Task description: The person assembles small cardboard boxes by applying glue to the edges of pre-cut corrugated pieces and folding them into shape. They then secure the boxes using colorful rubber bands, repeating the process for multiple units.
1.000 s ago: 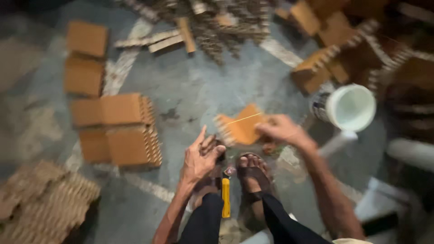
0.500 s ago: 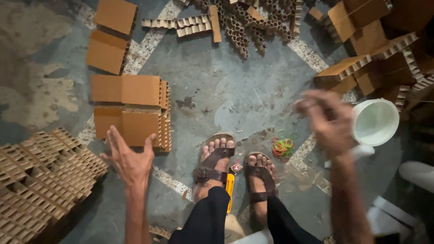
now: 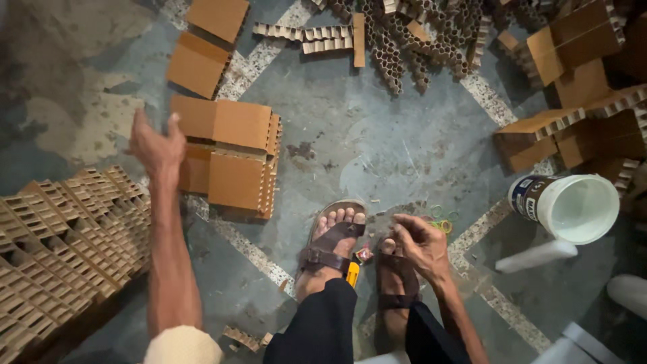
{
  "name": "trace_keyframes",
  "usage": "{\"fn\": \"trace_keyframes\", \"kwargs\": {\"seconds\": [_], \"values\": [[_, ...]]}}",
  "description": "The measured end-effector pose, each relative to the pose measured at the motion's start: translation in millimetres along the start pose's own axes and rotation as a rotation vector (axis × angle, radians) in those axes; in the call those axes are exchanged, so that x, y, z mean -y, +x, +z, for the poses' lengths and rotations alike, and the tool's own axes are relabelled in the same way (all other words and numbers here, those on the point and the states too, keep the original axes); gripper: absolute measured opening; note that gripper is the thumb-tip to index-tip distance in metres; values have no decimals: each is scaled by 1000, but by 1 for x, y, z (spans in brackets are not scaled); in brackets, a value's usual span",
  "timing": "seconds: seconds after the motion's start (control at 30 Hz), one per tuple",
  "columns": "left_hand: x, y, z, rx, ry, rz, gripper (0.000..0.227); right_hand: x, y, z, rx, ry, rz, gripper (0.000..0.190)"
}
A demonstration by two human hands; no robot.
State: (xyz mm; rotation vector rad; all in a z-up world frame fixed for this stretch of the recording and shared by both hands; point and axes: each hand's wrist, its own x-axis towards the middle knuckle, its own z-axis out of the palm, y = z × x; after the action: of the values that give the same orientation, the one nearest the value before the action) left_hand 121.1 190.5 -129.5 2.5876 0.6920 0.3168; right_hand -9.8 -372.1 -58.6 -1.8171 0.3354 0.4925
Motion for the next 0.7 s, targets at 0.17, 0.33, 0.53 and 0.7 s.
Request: {"fn": "trace_keyframes", "kwargs": {"seconds": [0.17, 0.33, 0.53, 0.7], "values": [[-4, 75, 66, 103, 53, 153, 86, -2, 3, -2, -17, -19, -35, 24], [-49, 108, 74, 351, 260, -201, 80, 2, -5, -4, -23, -10, 35, 26], [-140, 97, -12, 269, 535, 8, 63, 5, -7, -5, -34, -35, -19, 26], [-241, 26, -85, 258, 396, 639, 49, 64, -11, -13, -225, -396, -367, 25]]}}
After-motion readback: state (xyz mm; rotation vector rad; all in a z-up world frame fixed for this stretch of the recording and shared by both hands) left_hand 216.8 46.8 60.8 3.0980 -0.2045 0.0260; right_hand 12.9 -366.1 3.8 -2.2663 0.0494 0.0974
